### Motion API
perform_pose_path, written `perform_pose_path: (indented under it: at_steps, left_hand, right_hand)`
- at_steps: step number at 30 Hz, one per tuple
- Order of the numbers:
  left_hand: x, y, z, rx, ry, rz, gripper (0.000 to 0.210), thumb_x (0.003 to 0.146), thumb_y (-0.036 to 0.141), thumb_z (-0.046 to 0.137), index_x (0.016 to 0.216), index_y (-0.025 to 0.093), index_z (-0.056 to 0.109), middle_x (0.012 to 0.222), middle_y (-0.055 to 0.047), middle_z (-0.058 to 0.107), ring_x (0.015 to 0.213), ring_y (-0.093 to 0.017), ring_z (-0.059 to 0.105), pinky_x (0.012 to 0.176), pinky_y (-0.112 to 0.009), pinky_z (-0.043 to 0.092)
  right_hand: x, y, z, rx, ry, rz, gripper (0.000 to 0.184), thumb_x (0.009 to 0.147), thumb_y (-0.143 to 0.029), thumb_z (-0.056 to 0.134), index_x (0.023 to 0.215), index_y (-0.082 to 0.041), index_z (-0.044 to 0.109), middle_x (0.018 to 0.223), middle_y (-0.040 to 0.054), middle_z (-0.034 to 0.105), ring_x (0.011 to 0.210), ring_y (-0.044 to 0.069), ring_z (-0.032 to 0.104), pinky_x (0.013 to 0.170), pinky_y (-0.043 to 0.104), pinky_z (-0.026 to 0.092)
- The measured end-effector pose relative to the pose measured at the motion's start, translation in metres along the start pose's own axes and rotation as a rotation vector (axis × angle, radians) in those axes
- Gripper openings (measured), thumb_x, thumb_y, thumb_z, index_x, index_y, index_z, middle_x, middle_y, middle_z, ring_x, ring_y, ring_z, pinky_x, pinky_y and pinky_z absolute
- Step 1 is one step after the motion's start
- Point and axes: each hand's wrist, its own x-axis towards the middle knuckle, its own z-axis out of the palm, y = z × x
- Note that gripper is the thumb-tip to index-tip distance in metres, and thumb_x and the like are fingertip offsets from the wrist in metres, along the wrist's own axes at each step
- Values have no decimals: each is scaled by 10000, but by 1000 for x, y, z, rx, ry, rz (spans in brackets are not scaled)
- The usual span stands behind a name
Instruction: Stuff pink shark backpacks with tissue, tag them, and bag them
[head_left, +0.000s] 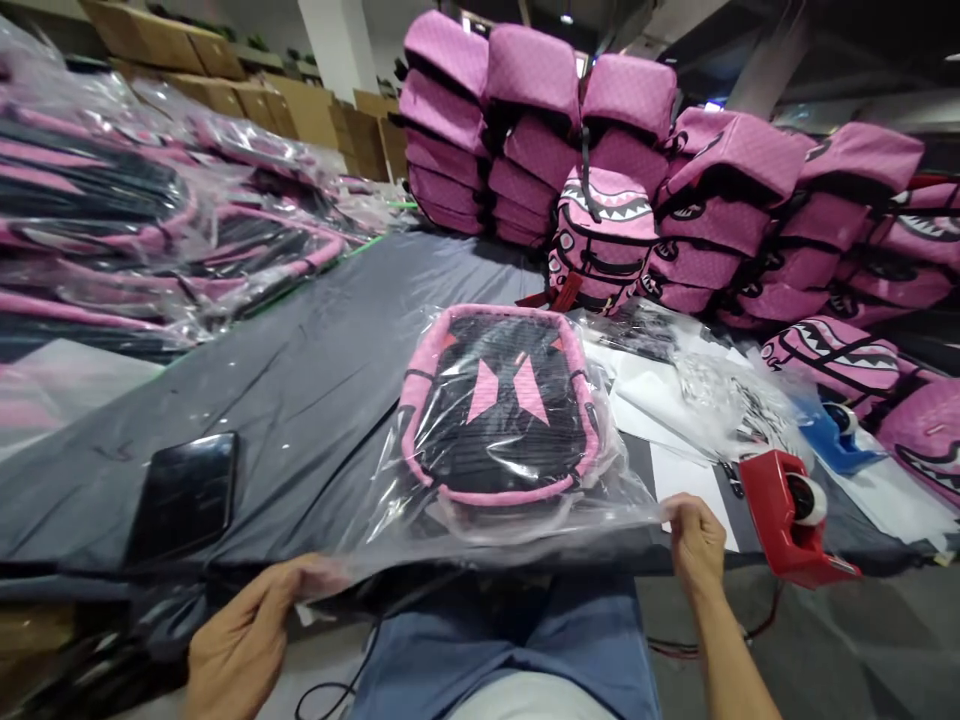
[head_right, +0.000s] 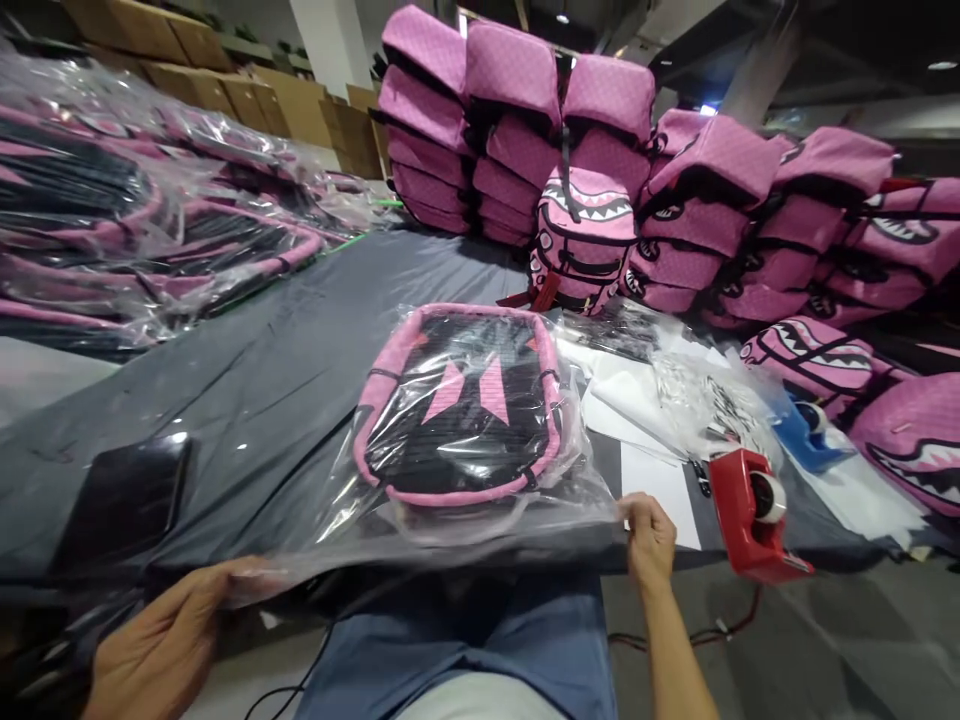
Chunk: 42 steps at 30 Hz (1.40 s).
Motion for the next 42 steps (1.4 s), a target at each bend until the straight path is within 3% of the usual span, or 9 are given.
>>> perform_pose_path:
  at_steps: [3,5,9,12,14,25,30,39,42]
  left_hand:
    - [14,5,16,-83,22,-164,683,673,885,539,678,218,683,554,-5,681,546,-220,644,580,-345,584]
    - [24,8,21,-20,-10,-124,624,751,816,516,759,217,693,604,-9,696,591,-226,656,626,-348,568]
    - [22,33,30,253,141,386,486,914,630,500,1118,222,668,1076,-91,751,1069,-309,665,1009,-483,449]
    - [7,69,48,352,-21,858,435,916,599,575,1135,231,654,1046,-78,743,1067,-293,644,1124,-519,271]
    - [-2,91,62,377,-151,1008,408,881,610,634,1030,231,668,901,-41,729,947,-259,643,1100,-494,257]
    - [-11,103,71,337,-342,928,197,933,387,620,814,232,596,984,-41,671,1011,-260,557,921,-406,307]
    - [-12,104,66,316,-333,921,176,984,365,553,886,232,613,799,16,664,809,-193,603,837,-361,306]
    - [7,107,71,330,-178,1093,170,1017,255,509,934,241,657,784,14,727,886,-198,630,874,-387,303]
    - [31,114,80,316,-362,950,275,1008,335,476,833,237,664,749,6,697,830,-191,606,841,-365,338]
  right_hand:
    - [9,-1,25,-21,41,111,586,815,-758,607,748,-177,647,506,-40,495,413,104,413,400,227,349]
    - [13,-2,32,-5,5,170,592,785,-767,625,809,-176,650,513,-56,481,399,96,383,373,220,309]
    - [12,-2,33,1,-26,200,526,815,-703,637,870,-180,641,545,-59,497,411,91,384,379,215,307]
    - [11,-3,30,-3,-22,178,511,834,-695,617,876,-186,638,544,-59,494,417,94,388,386,219,311]
    - [11,-4,30,9,-11,169,514,831,-701,616,869,-190,635,531,-60,487,416,98,391,385,221,310]
    - [12,2,28,56,-19,159,500,840,-690,618,865,-191,646,523,-58,494,429,111,420,402,228,331]
    - [11,1,28,72,-32,151,466,862,-653,617,864,-189,648,528,-58,493,430,107,415,414,227,337]
    - [10,2,25,67,24,155,476,825,-661,649,854,-186,668,495,-73,442,417,105,416,400,225,307]
    - [13,3,23,77,12,236,508,784,-679,679,853,-176,673,435,-89,403,382,94,367,390,222,271]
